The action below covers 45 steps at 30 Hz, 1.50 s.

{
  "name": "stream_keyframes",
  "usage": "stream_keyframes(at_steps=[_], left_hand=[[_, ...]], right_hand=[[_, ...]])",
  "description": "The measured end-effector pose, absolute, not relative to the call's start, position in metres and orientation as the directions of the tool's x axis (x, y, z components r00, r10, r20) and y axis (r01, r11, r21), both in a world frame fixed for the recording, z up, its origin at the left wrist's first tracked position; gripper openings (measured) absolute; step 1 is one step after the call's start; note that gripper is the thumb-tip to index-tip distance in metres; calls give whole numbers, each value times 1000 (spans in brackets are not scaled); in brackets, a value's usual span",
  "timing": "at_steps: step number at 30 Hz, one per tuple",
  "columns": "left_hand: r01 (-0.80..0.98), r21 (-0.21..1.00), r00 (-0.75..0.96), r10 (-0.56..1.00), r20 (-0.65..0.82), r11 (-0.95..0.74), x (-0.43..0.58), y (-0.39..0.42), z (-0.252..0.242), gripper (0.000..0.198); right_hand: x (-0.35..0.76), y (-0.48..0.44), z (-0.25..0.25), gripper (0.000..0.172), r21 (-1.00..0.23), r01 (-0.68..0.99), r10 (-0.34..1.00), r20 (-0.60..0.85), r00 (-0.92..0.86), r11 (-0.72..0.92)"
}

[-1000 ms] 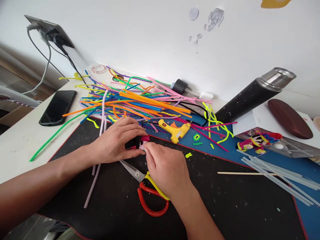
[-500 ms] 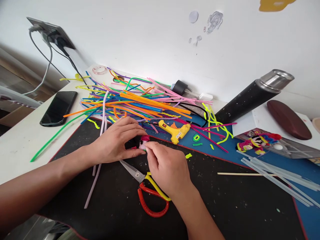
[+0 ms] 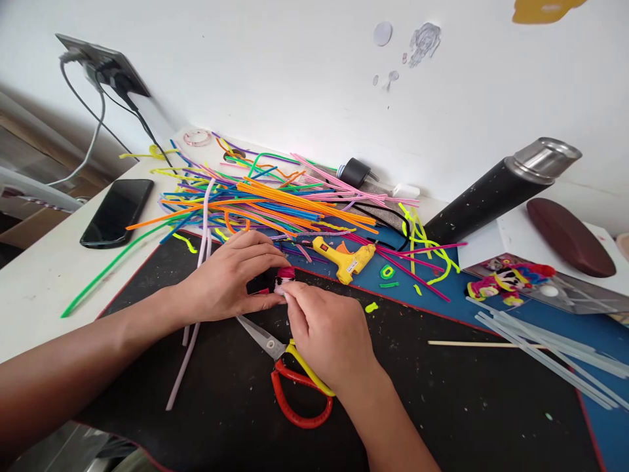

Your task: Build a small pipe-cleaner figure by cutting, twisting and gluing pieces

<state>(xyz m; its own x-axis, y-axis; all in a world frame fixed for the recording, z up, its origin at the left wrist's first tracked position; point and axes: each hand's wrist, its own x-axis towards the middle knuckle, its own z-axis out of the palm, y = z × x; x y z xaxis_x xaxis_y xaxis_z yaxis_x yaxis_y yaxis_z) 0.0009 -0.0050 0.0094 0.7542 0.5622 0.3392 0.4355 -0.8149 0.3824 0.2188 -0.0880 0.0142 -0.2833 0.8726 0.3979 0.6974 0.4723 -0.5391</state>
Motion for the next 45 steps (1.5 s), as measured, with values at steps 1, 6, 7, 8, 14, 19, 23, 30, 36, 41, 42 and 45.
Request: stream_keyframes(at_steps=[1,6,7,8,14,19,23,30,36,41,42,45], left_hand=[[432,382,755,559,342,-817,1,-5,10,41],[441,375,759,562,329,-815,1,-5,11,41],[447,375,760,566,321,-812,1,-5,11,40],[453,375,759,570,315,-809,1,-5,11,40],[449,372,753,569,332,-812,1,-5,6,44],[440,382,742,569,355,-813,1,-5,4,42],[452,399,738,586,334,-798,2,-5,6,38],[455,408,730,594,338,-791,2,-4,3,34],[470,394,745,594,303,-790,2,-5,-4,38],[482,395,756,600,263,-782,3,-5,-4,39],[488,395,757,603,252,-778,3,-5,-4,40],[504,387,760,610,225,-772,4,-5,-5,40]], right_hand=[[219,-88,14,20,-539,699,874,395,-283,469],[219,-89,13,20,-542,704,881,379,-283,459],[219,-89,13,20,-549,700,883,377,-281,457],[219,-89,14,20,-559,692,884,377,-279,456],[220,-90,23,21,-675,619,908,382,-173,402],[224,-88,24,19,-761,567,938,339,-69,316],[226,-87,21,20,-781,571,959,281,-41,253],[226,-85,19,24,-771,587,963,262,-58,245],[226,-85,16,25,-757,604,961,270,-60,251],[229,-82,12,26,-763,605,965,259,-33,226],[230,-82,11,26,-762,608,966,256,-33,223],[230,-81,9,25,-750,625,969,240,-49,217]])
